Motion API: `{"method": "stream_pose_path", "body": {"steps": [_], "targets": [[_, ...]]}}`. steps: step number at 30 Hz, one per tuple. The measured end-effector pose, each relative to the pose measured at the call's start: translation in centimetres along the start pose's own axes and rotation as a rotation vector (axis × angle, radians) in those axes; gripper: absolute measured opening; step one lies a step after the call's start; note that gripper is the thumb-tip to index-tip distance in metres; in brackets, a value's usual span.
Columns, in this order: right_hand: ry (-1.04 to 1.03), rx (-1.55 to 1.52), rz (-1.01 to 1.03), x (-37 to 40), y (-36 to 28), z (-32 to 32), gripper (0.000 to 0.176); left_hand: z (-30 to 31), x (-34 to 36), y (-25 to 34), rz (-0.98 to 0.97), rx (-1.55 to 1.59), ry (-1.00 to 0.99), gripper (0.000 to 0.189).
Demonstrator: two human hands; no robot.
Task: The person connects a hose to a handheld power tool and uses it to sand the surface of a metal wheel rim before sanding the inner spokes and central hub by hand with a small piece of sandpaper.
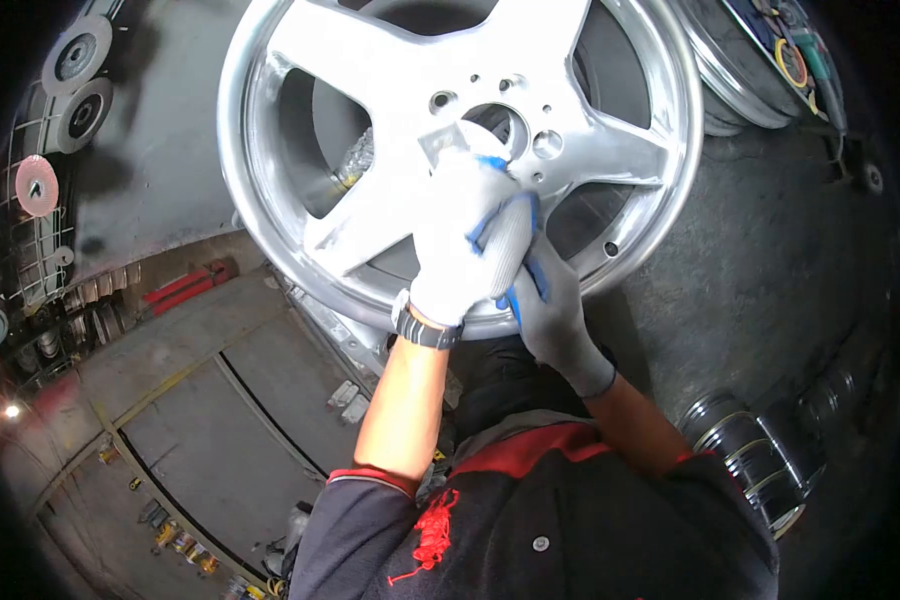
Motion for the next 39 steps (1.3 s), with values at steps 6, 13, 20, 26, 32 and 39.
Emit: {"method": "stream_pose_path", "body": {"steps": [6, 13, 20, 26, 32, 39], "targets": [[-0.084, 0.053, 0.07, 0.9, -0.4, -0.6, 0.036, 1.8, 1.5, 0.6, 0.035, 0.069, -0.006, 0.012], [-0.04, 0.033, 0.111, 0.0, -0.8, -1.4, 0.032, 2.4, 0.0, 1.1, 0.122, -0.017, -0.008, 0.014], [-0.073, 0.068, 0.122, -0.4, -1.2, -1.7, 0.03, 3.0, 0.8, 0.1, 0.096, -0.015, 0.058, 0.009], [-0.064, -0.005, 0.048, -0.4, -1.3, -1.5, 0.038, 2.5, 0.1, 0.1, 0.083, 0.05, 0.08, 0.009], [-0.114, 0.057, 0.065, 0.0, -0.9, -1.3, 0.039, 2.6, 1.3, 0.2, 0.08, -0.018, 0.103, 0.013], [-0.118, 0.004, 0.039, -1.0, -1.8, -1.2, 0.038, 2.3, -0.5, 0.4, 0.063, -0.005, 0.071, 0.011]]}}
Point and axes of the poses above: each hand's wrist, its own x-axis away from the middle knuckle, its own z-axis out of the back of the hand, y = z × x, the point moved 4 cm from there along -x, towards the middle knuckle, and after that the axes turned 7 degrees about y, right-handed, at the moved point
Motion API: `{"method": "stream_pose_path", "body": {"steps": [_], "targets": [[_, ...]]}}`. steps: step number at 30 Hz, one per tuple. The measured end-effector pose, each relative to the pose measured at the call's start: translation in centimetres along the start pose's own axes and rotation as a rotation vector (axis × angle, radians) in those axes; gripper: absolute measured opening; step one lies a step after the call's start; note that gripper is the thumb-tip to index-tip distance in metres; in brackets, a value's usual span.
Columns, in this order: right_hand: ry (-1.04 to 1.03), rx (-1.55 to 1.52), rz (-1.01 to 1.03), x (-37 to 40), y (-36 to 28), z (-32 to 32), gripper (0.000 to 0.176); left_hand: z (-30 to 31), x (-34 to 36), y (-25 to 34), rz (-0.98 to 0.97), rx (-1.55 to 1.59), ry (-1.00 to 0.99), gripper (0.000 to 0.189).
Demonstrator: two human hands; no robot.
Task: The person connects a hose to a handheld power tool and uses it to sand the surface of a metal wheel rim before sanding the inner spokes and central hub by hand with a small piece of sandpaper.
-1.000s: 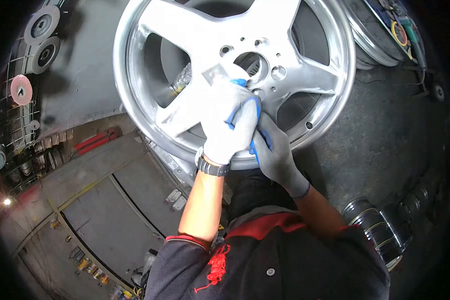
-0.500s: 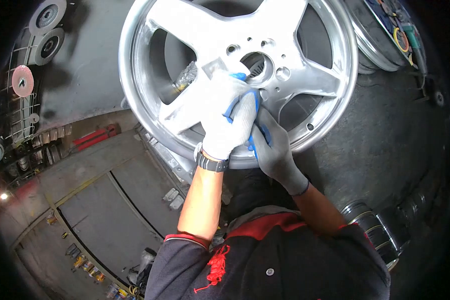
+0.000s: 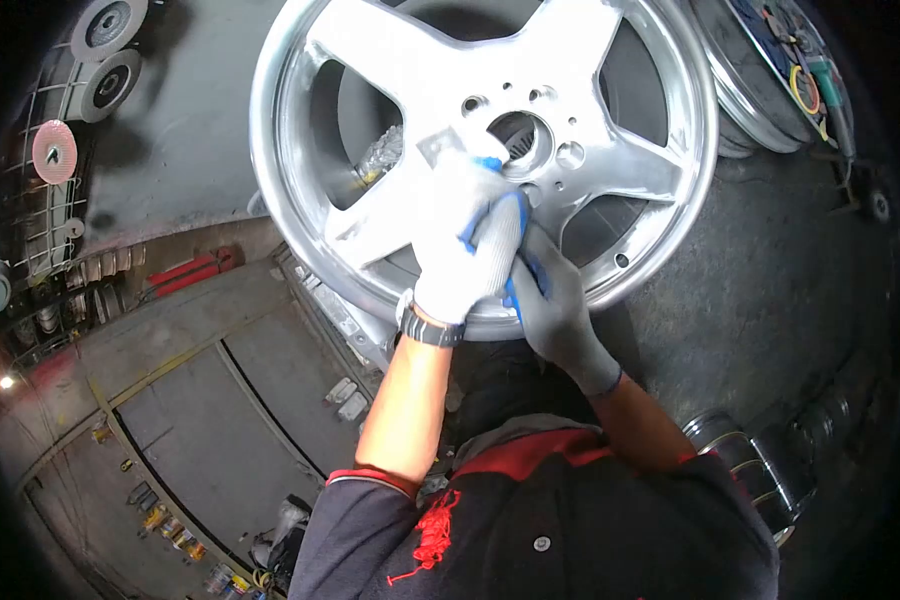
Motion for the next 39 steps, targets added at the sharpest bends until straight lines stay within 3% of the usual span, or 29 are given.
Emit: {"method": "stream_pose_path", "body": {"steps": [1, 6, 10, 11, 14, 16, 19, 20, 25, 28, 30, 31, 33, 35, 36, 39], "targets": [[-0.026, -0.014, -0.069, 0.7, 0.5, -0.2, 0.038, 0.3, 0.9, 0.0, 0.054, -0.049, 0.013, 0.01], [-0.005, 0.111, 0.063, 1.3, 0.7, -0.2, 0.036, 0.4, 1.3, 0.5, -0.031, 0.076, 0.011, 0.017], [0.026, 0.006, 0.05, -1.7, 0.0, -0.2, 0.036, -0.5, -2.5, 0.2, -0.073, -0.043, 0.028, 0.014], [0.057, -0.064, 0.02, -2.4, 0.0, -0.2, 0.035, -1.0, -3.1, -0.5, 0.041, 0.006, 0.014, 0.014], [0.064, -0.136, -0.013, -3.6, -0.3, -0.3, 0.035, -1.1, -5.0, -0.5, -0.063, -0.01, -0.004, 0.014], [0.04, -0.142, -0.042, -3.4, 0.0, -0.5, 0.035, -0.9, -4.6, -0.6, 0.069, 0.001, -0.055, 0.014], [0.113, -0.091, 0.116, -0.9, 0.9, -0.8, 0.036, 0.0, -1.2, -0.2, 0.023, -0.057, -0.027, 0.013], [0.041, -0.013, 0.066, 0.2, 1.4, -0.5, 0.039, 0.0, 1.4, -1.0, 0.0, -0.153, 0.085, 0.013], [-0.124, 0.04, -0.084, 4.9, 3.4, 0.2, 0.039, 1.5, 5.4, 0.6, 0.011, -0.006, -0.019, 0.019], [-0.061, -0.037, -0.04, 4.4, 2.8, -0.4, 0.033, 1.5, 5.0, -0.1, 0.022, -0.023, 0.007, 0.02], [0.011, 0.114, 0.117, 1.5, 1.0, -0.5, 0.025, 1.5, 3.5, -1.1, 0.024, -0.023, 0.041, 0.019], [0.018, 0.117, 0.115, 0.4, 0.7, -0.7, 0.025, 1.3, 2.6, -1.3, 0.13, -0.039, 0.076, 0.014], [0.006, -0.004, 0.117, -1.4, 0.0, -1.1, 0.025, 1.4, -0.3, -1.2, 0.027, -0.011, 0.038, 0.01], [0.007, -0.001, 0.048, -2.0, -1.0, -1.7, 0.027, 1.4, -0.9, -1.6, 0.319, 0.149, 0.083, 0.008], [-0.001, -0.001, -0.022, -2.2, -1.1, -1.8, 0.029, 1.3, -0.8, -1.6, 0.366, 0.215, 0.125, 0.01], [0.02, 0.019, 0.164, -0.5, 0.4, -1.6, 0.032, 1.7, 1.3, -0.9, 0.261, 0.227, 0.117, 0.012]]}}
Point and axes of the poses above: each hand's wrist, its own x-axis away from the middle knuckle, its own z-axis out of the back of the hand, y = z × x, the point moved 4 cm from there along -x, towards the middle knuckle, and after that the axes turned 7 degrees about y, right-handed, at the moved point
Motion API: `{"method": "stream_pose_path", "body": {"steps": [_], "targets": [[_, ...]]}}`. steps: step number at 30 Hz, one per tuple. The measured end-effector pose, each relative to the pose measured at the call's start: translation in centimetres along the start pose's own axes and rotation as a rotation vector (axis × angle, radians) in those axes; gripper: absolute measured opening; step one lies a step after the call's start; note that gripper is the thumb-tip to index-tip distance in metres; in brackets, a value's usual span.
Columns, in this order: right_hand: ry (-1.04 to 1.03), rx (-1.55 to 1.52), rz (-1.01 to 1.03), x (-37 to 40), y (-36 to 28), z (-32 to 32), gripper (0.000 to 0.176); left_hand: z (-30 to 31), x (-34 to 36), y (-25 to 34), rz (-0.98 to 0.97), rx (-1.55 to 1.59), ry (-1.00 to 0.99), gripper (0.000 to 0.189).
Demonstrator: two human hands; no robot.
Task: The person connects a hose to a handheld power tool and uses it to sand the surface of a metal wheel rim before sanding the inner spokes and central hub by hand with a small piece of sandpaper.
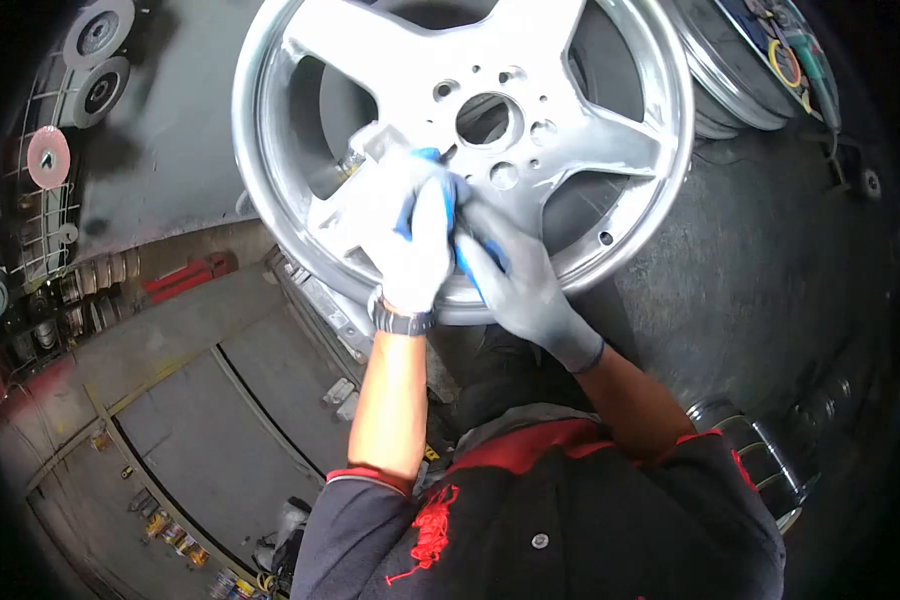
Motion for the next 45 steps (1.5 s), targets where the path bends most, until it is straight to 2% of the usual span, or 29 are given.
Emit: {"method": "stream_pose_path", "body": {"steps": [1, 4, 6, 8, 11, 13, 14, 16, 17, 18, 20, 24, 26, 28, 30, 32, 38, 39, 40, 41, 42, 44, 45], "targets": [[0.01, 0.006, -0.011, 1.7, 0.4, 0.9, 0.032, -0.8, 1.7, 0.3, -0.236, 0.005, 0.048, 0.012], [-0.062, 0.064, -0.125, 5.5, 1.7, 3.6, 0.033, -2.2, 5.4, 0.5, -0.233, -0.152, -0.092, 0.011], [0.01, 0.055, -0.309, 7.3, 2.1, 5.4, 0.035, -3.8, 6.8, 0.6, -0.268, -0.175, -0.126, 0.011], [-0.002, 0.127, -0.253, 7.5, 1.7, 6.2, 0.037, -4.8, 7.5, 0.6, -0.255, -0.147, -0.138, 0.013], [-0.01, 0.057, -0.302, 7.4, 2.1, 6.3, 0.038, -5.4, 6.8, 0.2, -0.218, -0.166, -0.111, 0.012], [0.086, -0.071, -0.311, 6.2, 3.2, 5.6, 0.038, -5.3, 4.7, 0.5, -0.241, -0.206, -0.13, 0.011], [0.075, -0.074, -0.314, 5.3, 3.1, 5.7, 0.038, -5.4, 3.8, 0.2, -0.283, -0.195, -0.106, 0.01], [-0.06, -0.022, -0.333, 3.4, 1.8, 5.6, 0.04, -5.7, 2.8, 0.0, -0.225, -0.176, -0.084, 0.011], [-0.053, 0.004, -0.248, 3.2, 1.4, 5.6, 0.044, -5.6, 3.0, 0.1, -0.225, -0.176, -0.076, 0.011], [-0.058, 0.008, -0.245, 3.6, 1.4, 5.7, 0.044, -5.6, 3.4, 0.0, -0.237, -0.191, -0.081, 0.011], [-0.004, -0.082, -0.464, 5.6, 2.0, 6.0, 0.046, -5.4, 4.9, -0.1, -0.244, -0.208, -0.08, 0.011], [-0.071, 0.042, -0.399, 7.1, 1.9, 6.5, 0.046, -5.0, 6.9, -0.2, -0.269, -0.14, -0.039, 0.008], [-0.025, -0.014, -0.409, 6.3, 2.7, 6.2, 0.047, -5.1, 5.7, -0.2, -0.245, -0.115, 0.002, 0.008], [-0.057, -0.032, -0.399, 4.2, 2.5, 5.9, 0.046, -5.1, 3.8, 0.4, -0.263, -0.22, -0.058, 0.011], [-0.088, -0.043, -0.39, 3.3, 2.3, 5.7, 0.045, -5.4, 2.5, 0.7, -0.303, -0.228, 0.029, 0.012], [-0.06, 0.054, -0.256, 2.9, 1.8, 5.6, 0.038, -5.4, 3.0, 0.7, -0.283, -0.232, 0.032, 0.012], [-0.1, 0.179, -0.42, 5.1, 1.8, 6.8, 0.033, -5.0, 5.4, 0.1, -0.207, -0.16, 0.026, 0.011], [-0.102, 0.183, -0.425, 5.0, 2.2, 6.8, 0.033, -5.1, 4.8, 0.2, -0.259, -0.187, 0.022, 0.01], [-0.09, 0.129, -0.326, 4.1, 2.7, 6.6, 0.033, -5.2, 4.1, 0.5, -0.313, -0.217, 0.018, 0.009], [-0.078, 0.073, -0.225, 3.3, 3.0, 6.4, 0.033, -5.4, 3.5, 0.6, -0.288, -0.219, 0.034, 0.009], [-0.08, 0.073, -0.227, 2.5, 3.4, 6.4, 0.033, -5.5, 2.9, 0.9, -0.286, -0.22, 0.036, 0.009], [-0.191, 0.298, -0.004, 1.2, 2.6, 6.4, 0.044, -6.0, 2.0, 0.6, -0.127, -0.099, 0.003, 0.01], [-0.138, 0.137, -0.208, 1.5, 2.5, 6.3, 0.044, -5.8, 2.0, 0.6, -0.194, -0.156, 0.009, 0.01]]}}
Point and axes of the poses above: each hand's wrist, its own x-axis away from the middle knuckle, its own z-axis out of the back of the hand, y = z × x, the point moved 4 cm from there along -x, towards the middle knuckle, and after that the axes turned 7 degrees about y, right-handed, at the moved point
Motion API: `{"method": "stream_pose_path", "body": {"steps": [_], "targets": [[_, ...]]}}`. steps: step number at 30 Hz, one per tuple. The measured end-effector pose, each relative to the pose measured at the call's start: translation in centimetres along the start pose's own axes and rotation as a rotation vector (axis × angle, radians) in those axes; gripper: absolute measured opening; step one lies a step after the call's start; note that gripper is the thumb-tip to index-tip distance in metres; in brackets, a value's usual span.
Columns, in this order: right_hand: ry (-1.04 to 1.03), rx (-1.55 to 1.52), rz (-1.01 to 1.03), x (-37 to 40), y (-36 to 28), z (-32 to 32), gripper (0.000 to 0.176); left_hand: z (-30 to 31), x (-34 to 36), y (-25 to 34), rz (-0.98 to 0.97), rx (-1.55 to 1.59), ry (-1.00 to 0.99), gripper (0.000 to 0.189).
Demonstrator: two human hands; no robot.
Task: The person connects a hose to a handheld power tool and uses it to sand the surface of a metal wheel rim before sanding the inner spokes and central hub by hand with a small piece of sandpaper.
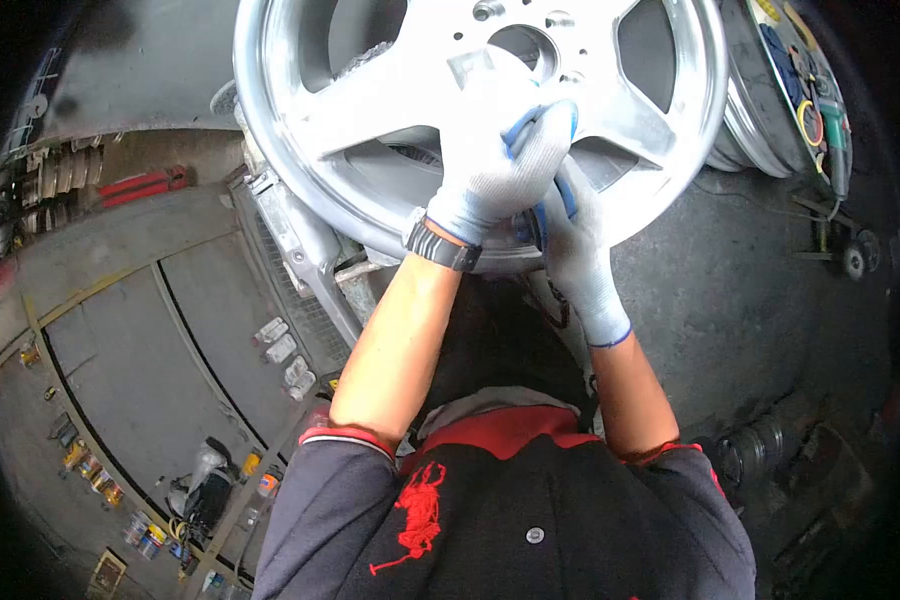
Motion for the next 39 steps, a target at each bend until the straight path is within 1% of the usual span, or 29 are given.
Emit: {"method": "stream_pose_path", "body": {"steps": [1, 3, 6, 8, 10, 12, 13, 14, 16, 18, 19, 20, 21, 22, 23, 25, 26, 27, 28, 29, 31, 32, 33, 35, 36, 37, 38, 39], "targets": [[-0.003, 0.002, 0.001, 0.7, 0.2, 0.1, 0.044, 0.1, 0.4, -0.1, 0.0, 0.0, 0.004, 0.01], [-0.012, -0.02, -0.057, 1.8, 0.9, -0.1, 0.046, 0.5, 1.5, 0.3, -0.098, -0.085, 0.024, 0.01], [-0.06, 0.019, -0.032, 2.1, 0.0, 0.1, 0.049, 0.5, 1.9, 0.4, -0.079, -0.067, 0.049, 0.011], [-0.057, 0.032, -0.005, 0.9, 0.4, 0.2, 0.049, 0.3, 1.3, 0.4, -0.073, -0.054, 0.069, 0.011], [-0.061, 0.047, 0.022, 0.2, 0.1, -0.4, 0.049, -0.1, 0.1, -0.1, 0.04, 0.045, 0.021, 0.01], [0.107, -0.427, -0.064, -0.1, -0.3, -1.0, 0.042, -0.4, -0.3, -0.8, 0.033, 0.04, 0.007, 0.01], [0.105, -0.426, -0.064, 0.1, -0.3, -1.0, 0.042, -0.5, -0.4, -1.0, 0.023, 0.033, -0.01, 0.01], [0.097, -0.378, -0.07, 0.5, -0.1, -0.9, 0.043, -0.3, -0.1, -1.1, 0.023, 0.032, -0.007, 0.01], [0.087, -0.332, -0.073, 0.9, 0.4, -0.9, 0.044, 0.3, 0.6, -0.3, -0.173, -0.018, 0.03, 0.011], [0.107, -0.046, 0.037, 1.0, 0.1, -0.7, 0.042, 0.1, 0.5, -0.3, -0.188, 0.001, 0.055, 0.011], [0.105, -0.043, 0.033, 0.8, -0.2, -0.7, 0.042, 0.1, 0.5, 0.0, -0.198, 0.019, 0.081, 0.011], [0.122, -0.151, -0.078, 0.2, -0.2, -0.7, 0.041, -0.2, 0.2, -0.6, -0.083, 0.063, 0.01, 0.01], [0.137, -0.26, -0.189, -0.5, -0.6, -1.0, 0.04, -0.2, -0.5, -0.8, -0.082, 0.059, 0.015, 0.01], [0.195, -0.221, -0.231, -0.9, -1.0, -1.3, 0.038, -0.3, -1.2, -0.8, -0.134, -0.022, 0.024, 0.009], [0.19, -0.219, -0.233, -0.9, -0.8, -1.4, 0.038, -0.3, -1.6, -0.7, -0.184, -0.102, 0.033, 0.009], [0.13, -0.262, -0.299, -0.9, -0.1, -1.6, 0.036, 0.1, -1.4, -0.9, -0.179, -0.104, 0.055, 0.008], [0.124, -0.26, -0.297, -0.4, 0.4, -1.6, 0.036, 0.5, -0.7, -0.9, -0.155, -0.048, 0.043, 0.008], [0.121, -0.037, -0.059, 0.3, 0.1, -1.4, 0.035, 0.9, 0.1, -0.9, -0.132, 0.009, 0.028, 0.009], [0.119, 0.185, 0.18, 1.3, -0.4, -1.4, 0.033, 1.4, 1.4, -0.4, -0.163, -0.01, 0.036, 0.006], [0.117, 0.183, 0.18, 2.4, -0.5, -1.1, 0.033, 1.7, 2.8, 0.0, -0.163, -0.013, 0.037, 0.006], [-0.014, 0.118, -0.012, 4.5, 0.1, -1.1, 0.029, 2.4, 4.8, 0.4, -0.125, 0.005, 0.092, 0.006], [0.066, 0.051, 0.007, 5.1, 0.4, -1.4, 0.026, 2.4, 5.1, 0.2, -0.124, 0.008, 0.093, 0.006], [0.066, 0.057, 0.006, 5.0, 0.4, -1.3, 0.026, 2.5, 5.2, 0.2, -0.121, 0.041, 0.104, 0.006], [0.015, 0.184, -0.01, 4.4, 0.0, -1.3, 0.026, 2.6, 5.2, 0.0, -0.112, 0.074, 0.124, 0.007], [0.035, 0.226, -0.108, 3.7, 0.1, -1.4, 0.031, 2.6, 4.1, 0.1, -0.131, 0.047, 0.125, 0.007], [0.029, 0.23, -0.108, 2.8, 0.0, -1.6, 0.031, 2.6, 3.1, 0.2, -0.149, 0.019, 0.125, 0.006], [0.042, 0.189, -0.076, 2.0, -0.1, -1.7, 0.034, 2.5, 2.5, -0.1, -0.106, 0.041, 0.106, 0.007], [0.056, 0.147, -0.042, 1.6, -0.6, -1.7, 0.038, 2.5, 2.4, -0.3, -0.106, 0.041, 0.112, 0.007]]}}
Point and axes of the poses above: each hand's wrist, its own x-axis away from the middle knuckle, its own z-axis out of the back of the hand, y = z × x, the point moved 4 cm from there along -x, towards the middle knuckle, and after that the axes turned 7 degrees about y, right-handed, at the moved point
